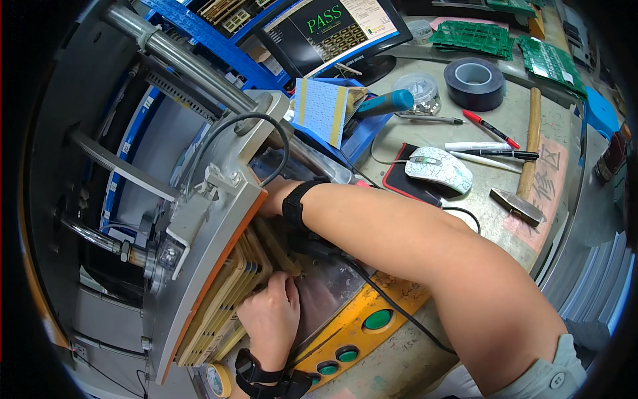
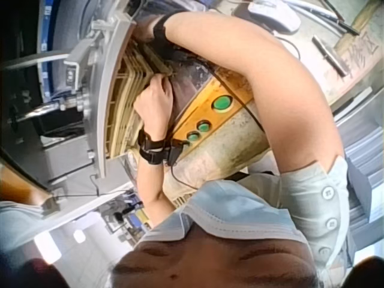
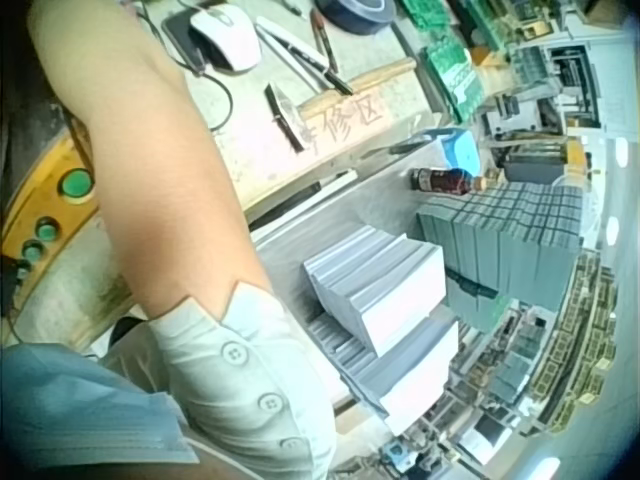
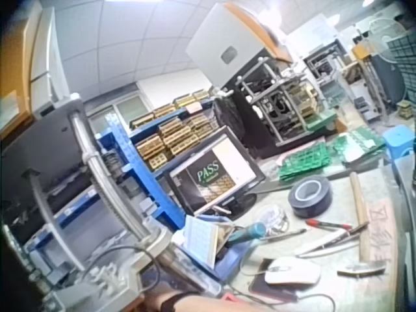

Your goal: Operating an industrial press machine, monitoring status on a computer, and applying tape to the machine components.

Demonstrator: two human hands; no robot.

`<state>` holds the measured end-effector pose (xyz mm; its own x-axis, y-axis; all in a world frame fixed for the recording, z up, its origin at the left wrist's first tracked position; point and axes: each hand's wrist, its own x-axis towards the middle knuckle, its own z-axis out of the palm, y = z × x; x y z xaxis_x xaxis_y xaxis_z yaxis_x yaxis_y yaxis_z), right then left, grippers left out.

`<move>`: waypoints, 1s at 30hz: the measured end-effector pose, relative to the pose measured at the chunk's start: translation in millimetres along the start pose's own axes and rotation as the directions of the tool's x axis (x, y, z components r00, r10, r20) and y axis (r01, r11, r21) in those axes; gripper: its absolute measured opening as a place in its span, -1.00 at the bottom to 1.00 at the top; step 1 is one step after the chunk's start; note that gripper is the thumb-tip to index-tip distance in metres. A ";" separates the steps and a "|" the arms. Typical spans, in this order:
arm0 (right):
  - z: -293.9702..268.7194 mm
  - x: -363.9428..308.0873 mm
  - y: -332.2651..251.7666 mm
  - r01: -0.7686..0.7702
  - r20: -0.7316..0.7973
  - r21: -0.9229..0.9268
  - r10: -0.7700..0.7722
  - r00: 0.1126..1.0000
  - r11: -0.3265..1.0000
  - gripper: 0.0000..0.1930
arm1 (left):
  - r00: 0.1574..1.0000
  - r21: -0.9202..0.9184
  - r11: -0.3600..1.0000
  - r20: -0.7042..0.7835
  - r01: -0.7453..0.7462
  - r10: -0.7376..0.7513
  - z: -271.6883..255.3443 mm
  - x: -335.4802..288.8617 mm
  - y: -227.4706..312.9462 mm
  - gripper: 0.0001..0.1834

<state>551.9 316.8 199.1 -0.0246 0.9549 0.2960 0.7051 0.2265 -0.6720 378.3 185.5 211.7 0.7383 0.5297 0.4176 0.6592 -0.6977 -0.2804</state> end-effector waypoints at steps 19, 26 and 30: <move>-3.6 15.4 6.7 0.064 0.221 -0.136 -0.033 0.975 0.989 -0.42 | 0.999 -0.025 0.999 -0.001 0.048 -0.048 -1.1 -0.3 3.5 -0.95; -0.3 15.7 -1.9 0.108 0.337 -0.115 -0.064 0.940 0.987 -0.49 | 0.999 -0.020 0.999 -0.020 0.039 -0.040 0.7 -4.6 0.0 -0.95; 34.5 27.8 21.2 0.340 0.169 -0.170 -0.313 0.935 0.925 -0.66 | 0.999 -0.003 0.999 -0.035 0.033 -0.033 -0.3 -6.8 1.5 -0.94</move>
<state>541.7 354.8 169.7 -0.3633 0.8540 0.3724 0.7642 0.5018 -0.4052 374.1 180.7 208.8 0.7104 0.5357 0.4565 0.6830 -0.6812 -0.2636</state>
